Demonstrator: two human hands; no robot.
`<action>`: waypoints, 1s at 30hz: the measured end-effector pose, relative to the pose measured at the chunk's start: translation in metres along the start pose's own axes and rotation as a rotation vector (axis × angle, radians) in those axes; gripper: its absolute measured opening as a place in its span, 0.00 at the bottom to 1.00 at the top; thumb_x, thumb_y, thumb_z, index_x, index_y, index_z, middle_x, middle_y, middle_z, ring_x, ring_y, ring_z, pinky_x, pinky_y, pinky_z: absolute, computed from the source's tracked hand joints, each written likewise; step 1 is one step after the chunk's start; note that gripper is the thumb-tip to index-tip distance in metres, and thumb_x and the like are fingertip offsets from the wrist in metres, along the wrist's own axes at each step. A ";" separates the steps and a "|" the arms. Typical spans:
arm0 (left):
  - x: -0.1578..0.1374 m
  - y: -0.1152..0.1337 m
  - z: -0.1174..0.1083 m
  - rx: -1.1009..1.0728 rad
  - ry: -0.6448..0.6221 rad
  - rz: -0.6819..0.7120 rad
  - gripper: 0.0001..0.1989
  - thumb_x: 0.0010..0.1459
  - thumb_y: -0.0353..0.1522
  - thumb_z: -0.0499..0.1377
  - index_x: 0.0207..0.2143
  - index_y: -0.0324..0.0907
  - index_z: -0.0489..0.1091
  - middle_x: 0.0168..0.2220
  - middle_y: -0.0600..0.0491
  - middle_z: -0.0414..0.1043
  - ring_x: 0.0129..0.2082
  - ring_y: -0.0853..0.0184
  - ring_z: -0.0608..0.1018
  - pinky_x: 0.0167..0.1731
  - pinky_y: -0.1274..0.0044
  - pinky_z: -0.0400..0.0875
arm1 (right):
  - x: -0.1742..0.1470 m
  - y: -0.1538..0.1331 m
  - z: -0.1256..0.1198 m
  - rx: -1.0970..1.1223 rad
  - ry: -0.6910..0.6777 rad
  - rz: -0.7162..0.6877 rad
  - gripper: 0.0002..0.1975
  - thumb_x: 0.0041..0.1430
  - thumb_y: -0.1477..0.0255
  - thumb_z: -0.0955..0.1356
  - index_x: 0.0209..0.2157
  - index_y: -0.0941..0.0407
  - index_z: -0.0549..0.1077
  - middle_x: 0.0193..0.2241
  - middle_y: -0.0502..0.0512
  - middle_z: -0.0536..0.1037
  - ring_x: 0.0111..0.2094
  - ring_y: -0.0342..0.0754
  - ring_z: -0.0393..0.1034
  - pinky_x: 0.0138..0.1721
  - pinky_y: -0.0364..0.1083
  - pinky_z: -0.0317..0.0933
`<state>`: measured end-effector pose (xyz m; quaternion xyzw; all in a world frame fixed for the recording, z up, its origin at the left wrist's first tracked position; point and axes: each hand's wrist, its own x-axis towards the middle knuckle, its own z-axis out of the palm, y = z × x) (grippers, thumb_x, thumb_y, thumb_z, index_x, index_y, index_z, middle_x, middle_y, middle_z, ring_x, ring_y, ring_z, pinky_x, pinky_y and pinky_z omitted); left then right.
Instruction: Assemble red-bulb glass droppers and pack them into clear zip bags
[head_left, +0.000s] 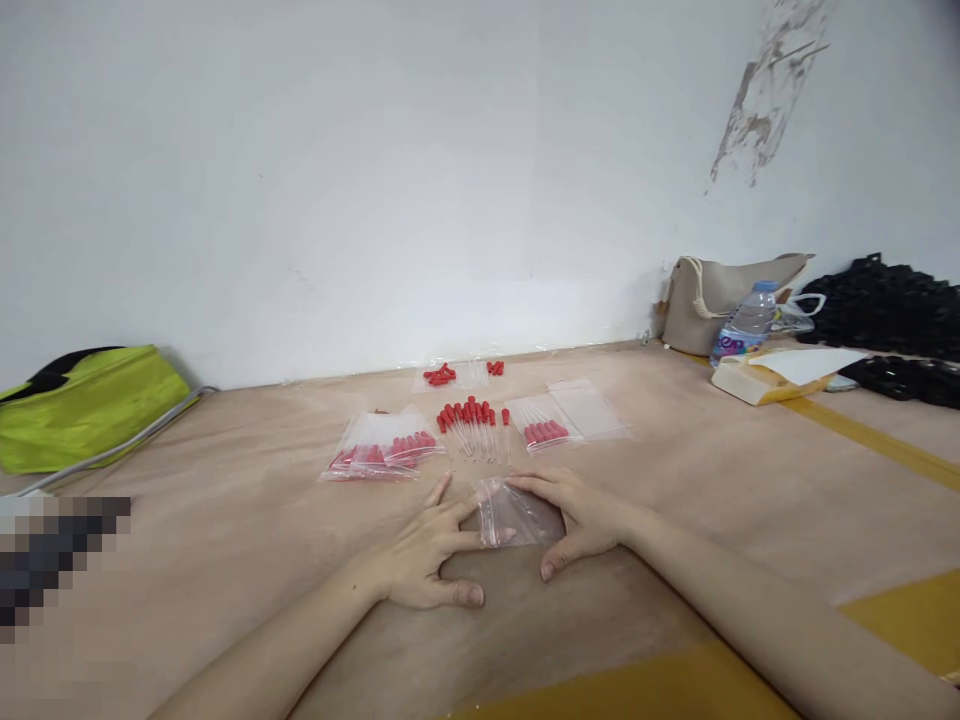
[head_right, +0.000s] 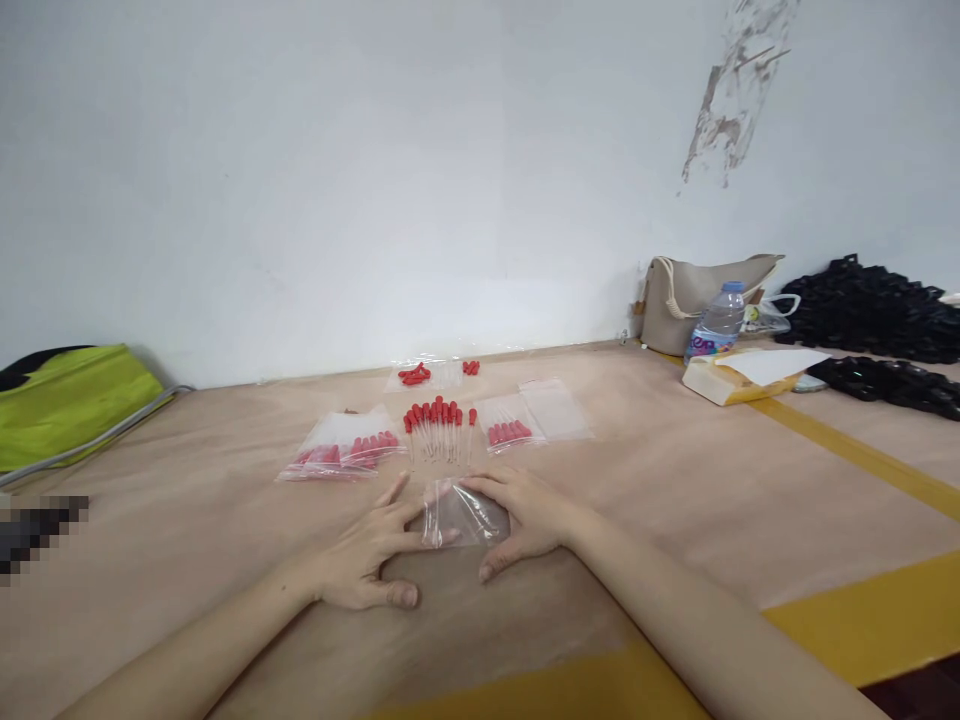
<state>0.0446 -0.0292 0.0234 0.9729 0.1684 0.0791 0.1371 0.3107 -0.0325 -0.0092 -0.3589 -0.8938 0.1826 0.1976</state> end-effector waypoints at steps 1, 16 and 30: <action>0.001 0.001 -0.002 0.000 0.006 0.006 0.28 0.51 0.45 0.57 0.54 0.55 0.57 0.62 0.49 0.38 0.58 0.52 0.55 0.54 0.52 0.28 | -0.002 0.001 -0.001 0.005 -0.005 0.008 0.50 0.34 0.52 0.71 0.59 0.52 0.50 0.57 0.60 0.55 0.55 0.57 0.51 0.54 0.55 0.48; 0.018 -0.040 -0.030 -0.004 0.510 -0.532 0.12 0.55 0.38 0.51 0.32 0.41 0.70 0.33 0.51 0.73 0.34 0.64 0.72 0.35 0.75 0.65 | -0.003 0.003 -0.001 0.016 0.070 0.063 0.42 0.43 0.52 0.68 0.57 0.53 0.54 0.54 0.61 0.59 0.54 0.56 0.53 0.52 0.55 0.50; 0.089 -0.151 -0.048 -0.201 0.428 -1.061 0.10 0.39 0.37 0.62 0.17 0.39 0.66 0.14 0.57 0.65 0.16 0.69 0.68 0.17 0.80 0.61 | -0.003 0.001 -0.003 0.019 0.063 0.069 0.41 0.43 0.51 0.67 0.57 0.53 0.55 0.54 0.60 0.60 0.53 0.56 0.54 0.52 0.54 0.51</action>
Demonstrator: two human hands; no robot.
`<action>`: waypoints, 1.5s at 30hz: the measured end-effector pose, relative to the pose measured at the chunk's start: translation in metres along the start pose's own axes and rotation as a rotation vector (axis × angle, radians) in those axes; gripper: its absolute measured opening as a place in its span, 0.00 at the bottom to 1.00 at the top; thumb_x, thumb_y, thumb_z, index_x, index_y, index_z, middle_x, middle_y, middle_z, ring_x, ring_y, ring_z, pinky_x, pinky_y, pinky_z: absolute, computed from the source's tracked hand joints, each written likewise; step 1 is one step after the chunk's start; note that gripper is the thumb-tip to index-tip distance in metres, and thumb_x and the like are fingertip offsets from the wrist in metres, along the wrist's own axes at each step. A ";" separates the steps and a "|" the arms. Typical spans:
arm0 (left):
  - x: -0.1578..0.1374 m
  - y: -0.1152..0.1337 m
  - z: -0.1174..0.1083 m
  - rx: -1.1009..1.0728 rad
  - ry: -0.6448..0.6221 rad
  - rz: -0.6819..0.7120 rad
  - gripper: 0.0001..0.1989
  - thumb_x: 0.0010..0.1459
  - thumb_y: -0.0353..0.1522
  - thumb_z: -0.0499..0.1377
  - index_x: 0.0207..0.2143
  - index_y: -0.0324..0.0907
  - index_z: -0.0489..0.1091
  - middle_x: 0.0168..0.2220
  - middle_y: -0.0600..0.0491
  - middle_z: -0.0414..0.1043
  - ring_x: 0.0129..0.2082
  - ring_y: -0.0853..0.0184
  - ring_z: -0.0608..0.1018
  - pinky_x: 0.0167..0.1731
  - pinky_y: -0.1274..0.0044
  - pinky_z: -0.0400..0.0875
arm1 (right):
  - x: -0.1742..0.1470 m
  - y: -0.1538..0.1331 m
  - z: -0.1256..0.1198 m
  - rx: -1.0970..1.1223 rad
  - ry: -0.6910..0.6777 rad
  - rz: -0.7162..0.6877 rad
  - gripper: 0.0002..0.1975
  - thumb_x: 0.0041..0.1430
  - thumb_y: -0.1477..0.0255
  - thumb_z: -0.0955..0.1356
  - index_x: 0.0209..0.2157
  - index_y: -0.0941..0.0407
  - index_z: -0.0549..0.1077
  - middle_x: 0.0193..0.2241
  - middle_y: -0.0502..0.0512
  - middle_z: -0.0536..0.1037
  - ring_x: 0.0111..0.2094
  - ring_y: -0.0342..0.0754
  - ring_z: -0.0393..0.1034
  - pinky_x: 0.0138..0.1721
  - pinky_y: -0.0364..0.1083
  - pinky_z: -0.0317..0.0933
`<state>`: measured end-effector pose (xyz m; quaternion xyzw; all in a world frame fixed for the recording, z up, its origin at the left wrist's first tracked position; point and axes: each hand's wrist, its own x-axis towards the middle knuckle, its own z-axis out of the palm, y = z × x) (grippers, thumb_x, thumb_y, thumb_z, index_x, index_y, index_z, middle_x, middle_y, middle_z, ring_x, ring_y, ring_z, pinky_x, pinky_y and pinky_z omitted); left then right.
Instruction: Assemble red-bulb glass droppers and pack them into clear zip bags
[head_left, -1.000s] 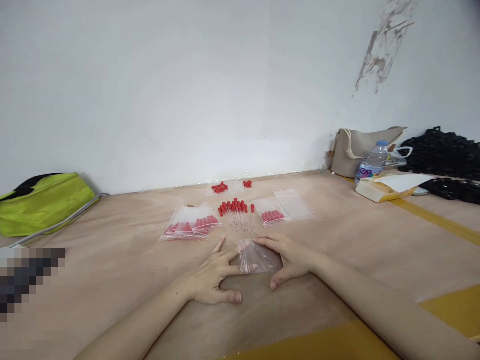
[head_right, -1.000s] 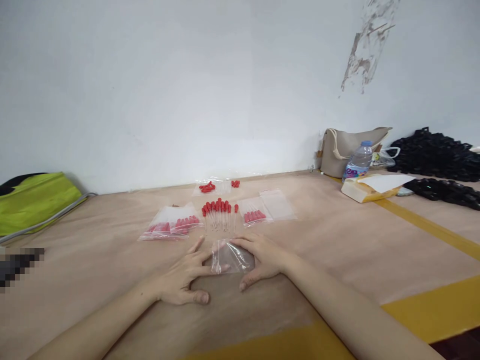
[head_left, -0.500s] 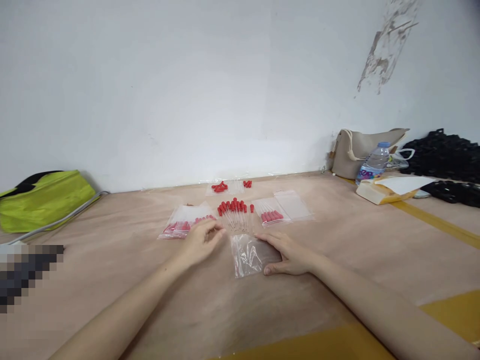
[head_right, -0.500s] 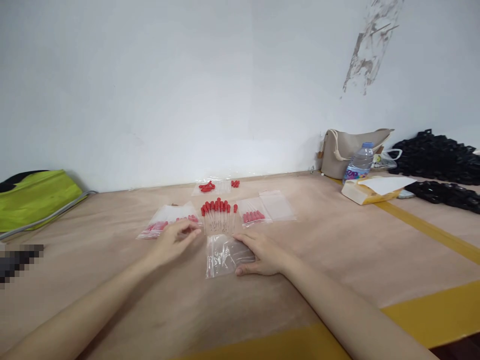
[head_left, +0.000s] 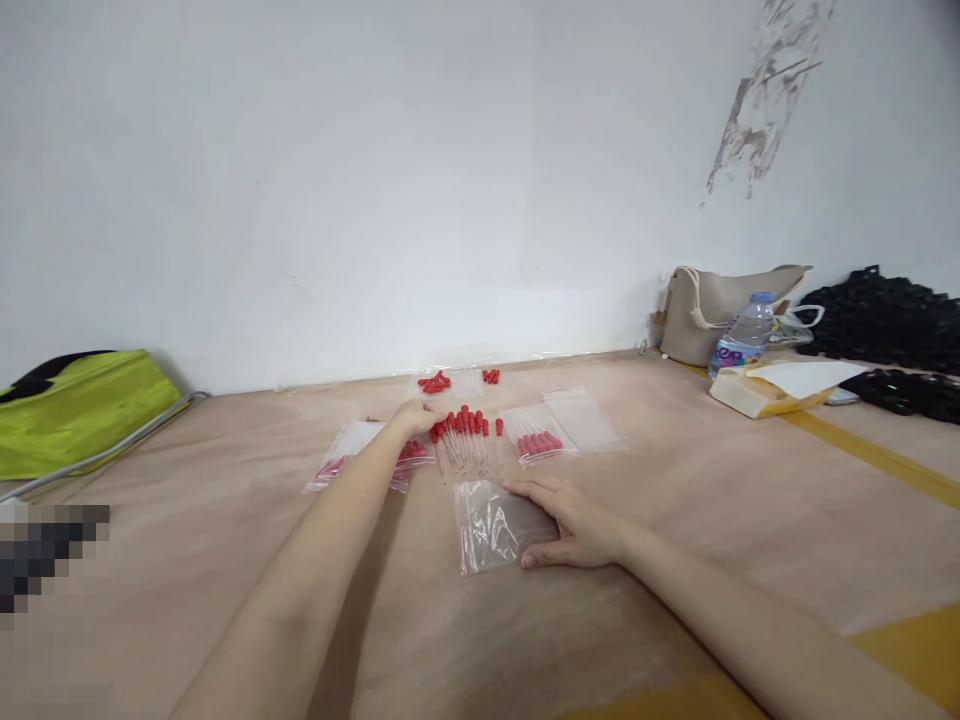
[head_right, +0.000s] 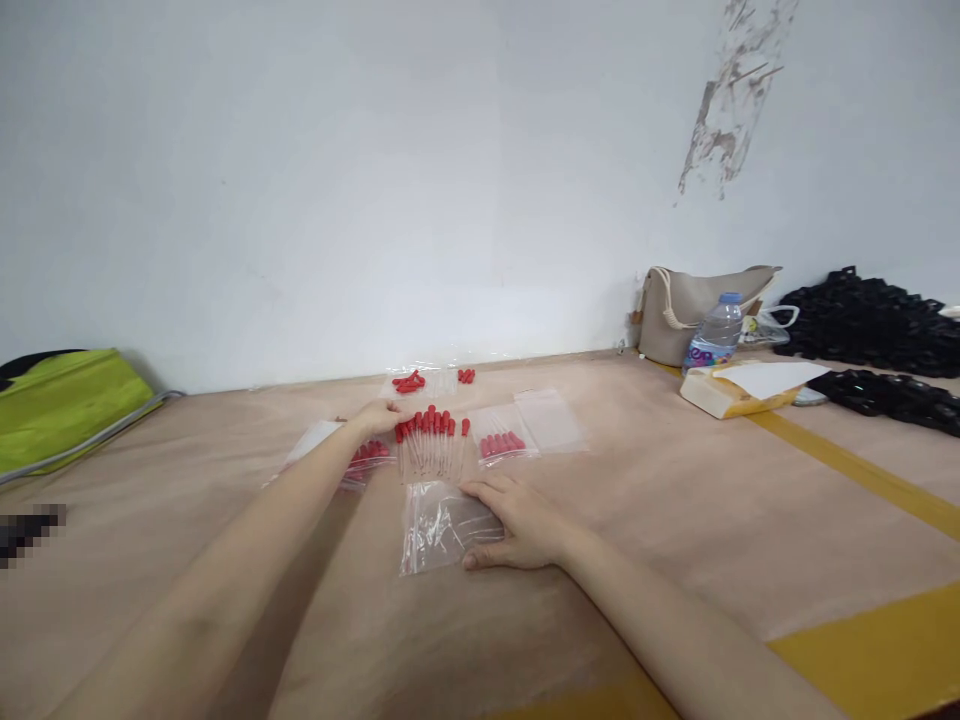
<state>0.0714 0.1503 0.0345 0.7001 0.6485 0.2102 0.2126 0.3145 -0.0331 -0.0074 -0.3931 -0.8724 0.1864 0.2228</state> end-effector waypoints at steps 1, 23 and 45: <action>0.001 0.001 0.002 -0.019 0.001 -0.005 0.11 0.39 0.37 0.62 0.16 0.39 0.66 0.13 0.58 0.64 0.16 0.70 0.68 0.17 0.80 0.60 | 0.000 0.000 0.000 -0.005 0.002 -0.004 0.41 0.43 0.51 0.67 0.57 0.54 0.55 0.54 0.60 0.60 0.53 0.56 0.54 0.52 0.54 0.51; -0.150 -0.058 -0.012 -1.119 0.286 0.160 0.21 0.42 0.41 0.63 0.34 0.41 0.60 0.24 0.58 0.69 0.22 0.74 0.71 0.25 0.82 0.66 | 0.000 0.004 0.005 0.003 0.024 -0.002 0.41 0.42 0.51 0.68 0.56 0.52 0.56 0.54 0.59 0.60 0.53 0.57 0.54 0.52 0.55 0.51; -0.180 -0.022 0.022 -0.390 -0.250 0.397 0.12 0.50 0.37 0.60 0.37 0.40 0.70 0.26 0.54 0.73 0.26 0.69 0.73 0.27 0.79 0.66 | 0.000 0.002 0.004 -0.002 0.015 0.010 0.40 0.42 0.50 0.67 0.55 0.53 0.57 0.53 0.60 0.61 0.53 0.56 0.54 0.52 0.55 0.51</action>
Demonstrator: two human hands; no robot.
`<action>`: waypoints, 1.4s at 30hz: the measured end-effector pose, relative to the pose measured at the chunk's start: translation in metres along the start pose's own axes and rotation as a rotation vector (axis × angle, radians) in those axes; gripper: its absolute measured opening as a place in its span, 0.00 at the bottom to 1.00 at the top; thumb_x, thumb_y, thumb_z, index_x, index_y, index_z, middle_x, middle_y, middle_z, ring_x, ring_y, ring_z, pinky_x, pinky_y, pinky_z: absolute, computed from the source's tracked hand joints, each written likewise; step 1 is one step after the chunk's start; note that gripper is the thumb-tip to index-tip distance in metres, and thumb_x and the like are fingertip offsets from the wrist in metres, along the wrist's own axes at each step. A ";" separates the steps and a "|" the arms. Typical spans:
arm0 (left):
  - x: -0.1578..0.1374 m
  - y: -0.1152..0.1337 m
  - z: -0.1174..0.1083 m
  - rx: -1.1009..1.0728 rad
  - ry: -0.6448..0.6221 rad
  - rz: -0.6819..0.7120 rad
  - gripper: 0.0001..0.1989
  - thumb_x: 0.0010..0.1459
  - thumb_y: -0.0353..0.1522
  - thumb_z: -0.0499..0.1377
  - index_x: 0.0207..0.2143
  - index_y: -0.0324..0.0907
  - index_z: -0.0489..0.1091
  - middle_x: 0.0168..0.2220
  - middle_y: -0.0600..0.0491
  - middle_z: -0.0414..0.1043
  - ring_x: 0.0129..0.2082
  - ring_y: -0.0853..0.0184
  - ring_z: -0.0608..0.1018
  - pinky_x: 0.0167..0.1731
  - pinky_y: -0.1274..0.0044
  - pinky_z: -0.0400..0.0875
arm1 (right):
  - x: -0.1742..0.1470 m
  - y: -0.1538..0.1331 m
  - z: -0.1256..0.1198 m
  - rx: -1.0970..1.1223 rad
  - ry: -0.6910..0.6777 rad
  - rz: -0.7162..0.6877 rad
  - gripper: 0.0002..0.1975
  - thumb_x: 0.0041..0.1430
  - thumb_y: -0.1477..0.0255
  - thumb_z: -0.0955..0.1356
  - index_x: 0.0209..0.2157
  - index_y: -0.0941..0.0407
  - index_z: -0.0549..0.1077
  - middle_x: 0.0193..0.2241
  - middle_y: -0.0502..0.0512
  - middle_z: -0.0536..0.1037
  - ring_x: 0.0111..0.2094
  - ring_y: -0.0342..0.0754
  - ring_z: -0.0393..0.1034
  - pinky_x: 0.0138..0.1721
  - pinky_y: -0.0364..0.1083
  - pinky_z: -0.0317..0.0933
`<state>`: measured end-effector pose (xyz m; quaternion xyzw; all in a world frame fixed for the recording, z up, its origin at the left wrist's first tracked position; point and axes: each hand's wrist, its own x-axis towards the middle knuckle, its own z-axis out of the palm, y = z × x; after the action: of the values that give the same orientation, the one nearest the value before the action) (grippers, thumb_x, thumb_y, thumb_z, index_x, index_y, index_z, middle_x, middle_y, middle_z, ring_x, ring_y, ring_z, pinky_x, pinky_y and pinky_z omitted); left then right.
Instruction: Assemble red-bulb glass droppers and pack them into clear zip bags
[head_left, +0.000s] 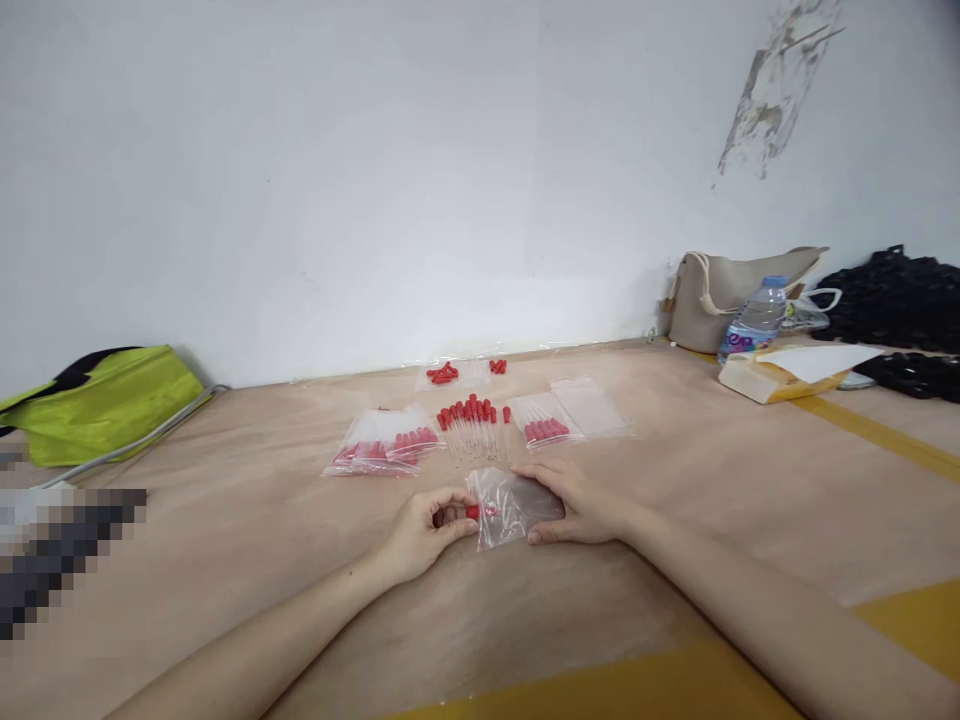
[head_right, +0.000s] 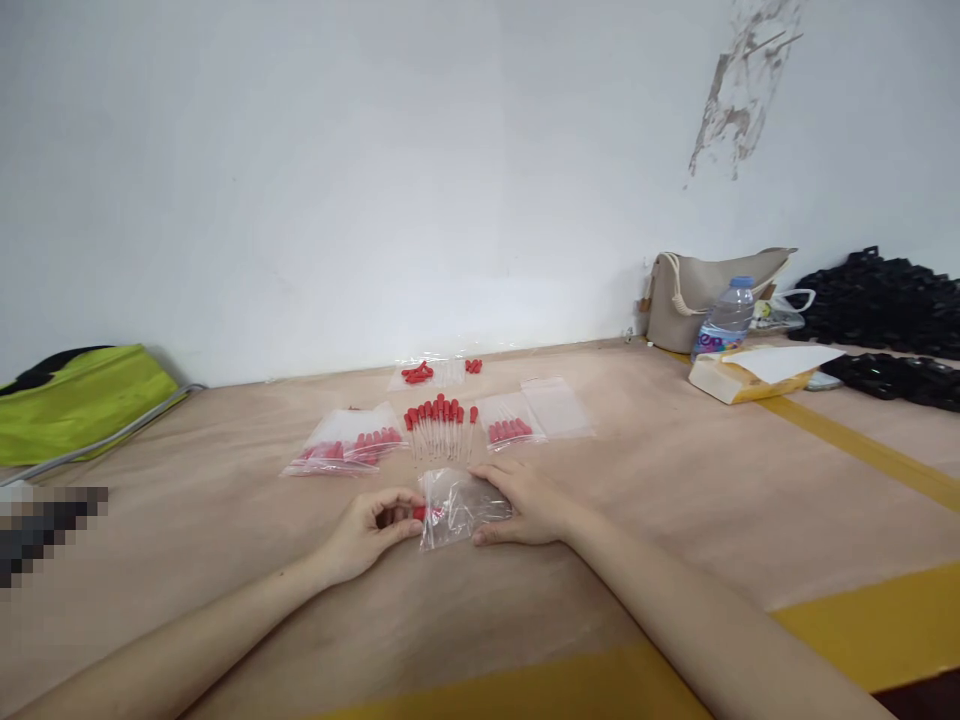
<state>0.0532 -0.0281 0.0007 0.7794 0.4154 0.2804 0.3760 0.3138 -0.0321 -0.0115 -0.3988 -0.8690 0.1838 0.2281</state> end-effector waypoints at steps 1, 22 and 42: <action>0.001 0.001 0.000 0.043 -0.008 0.016 0.12 0.51 0.37 0.58 0.37 0.41 0.72 0.25 0.55 0.73 0.26 0.68 0.73 0.28 0.78 0.66 | 0.000 0.000 0.000 -0.001 -0.001 -0.002 0.40 0.42 0.50 0.67 0.55 0.53 0.57 0.53 0.59 0.61 0.53 0.56 0.54 0.52 0.54 0.51; 0.005 -0.001 -0.006 0.263 0.050 0.035 0.13 0.43 0.36 0.62 0.34 0.43 0.75 0.27 0.54 0.65 0.24 0.71 0.64 0.24 0.81 0.58 | -0.006 0.006 -0.003 0.076 -0.017 -0.003 0.41 0.41 0.53 0.69 0.56 0.55 0.56 0.53 0.61 0.61 0.53 0.56 0.55 0.52 0.54 0.52; 0.024 0.006 -0.046 0.263 -0.029 0.074 0.08 0.48 0.36 0.59 0.25 0.41 0.74 0.26 0.52 0.72 0.27 0.67 0.72 0.27 0.79 0.63 | -0.006 0.006 -0.002 0.092 -0.014 0.008 0.41 0.41 0.52 0.69 0.55 0.55 0.57 0.54 0.61 0.61 0.53 0.57 0.55 0.52 0.56 0.51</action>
<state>0.0332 0.0069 0.0344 0.8408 0.4138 0.2259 0.2661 0.3223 -0.0332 -0.0144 -0.3903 -0.8596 0.2271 0.2393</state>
